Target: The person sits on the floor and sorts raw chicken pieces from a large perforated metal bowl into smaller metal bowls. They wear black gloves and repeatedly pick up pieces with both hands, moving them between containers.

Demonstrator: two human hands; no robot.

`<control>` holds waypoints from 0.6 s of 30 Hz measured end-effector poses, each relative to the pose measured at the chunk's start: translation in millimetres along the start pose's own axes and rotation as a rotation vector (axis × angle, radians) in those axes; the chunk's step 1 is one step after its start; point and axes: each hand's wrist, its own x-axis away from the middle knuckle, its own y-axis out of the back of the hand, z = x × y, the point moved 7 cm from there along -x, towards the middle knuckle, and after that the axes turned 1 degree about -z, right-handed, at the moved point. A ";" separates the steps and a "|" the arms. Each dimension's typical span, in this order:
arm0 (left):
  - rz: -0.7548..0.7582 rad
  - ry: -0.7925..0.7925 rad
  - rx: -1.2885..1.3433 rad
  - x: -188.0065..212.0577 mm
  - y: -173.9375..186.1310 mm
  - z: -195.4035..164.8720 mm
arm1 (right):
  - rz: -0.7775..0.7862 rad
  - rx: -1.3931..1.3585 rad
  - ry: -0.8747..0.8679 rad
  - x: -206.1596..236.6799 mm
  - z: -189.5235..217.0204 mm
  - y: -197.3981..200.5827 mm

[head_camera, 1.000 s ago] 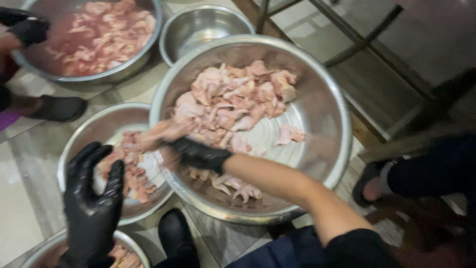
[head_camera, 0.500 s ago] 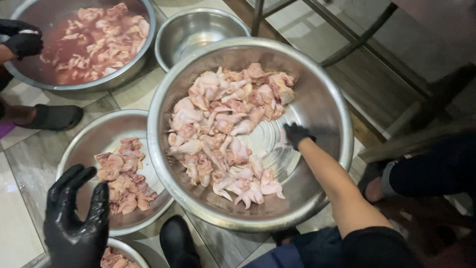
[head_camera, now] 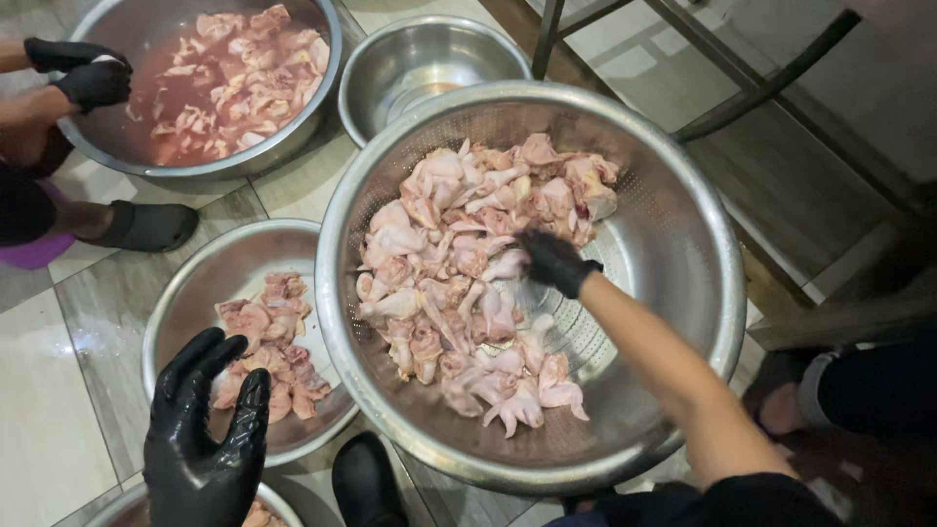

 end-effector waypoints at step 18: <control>0.017 0.033 0.099 -1.1 -11.5 -4.3 | -0.224 1.177 0.218 -25.8 33.2 26.8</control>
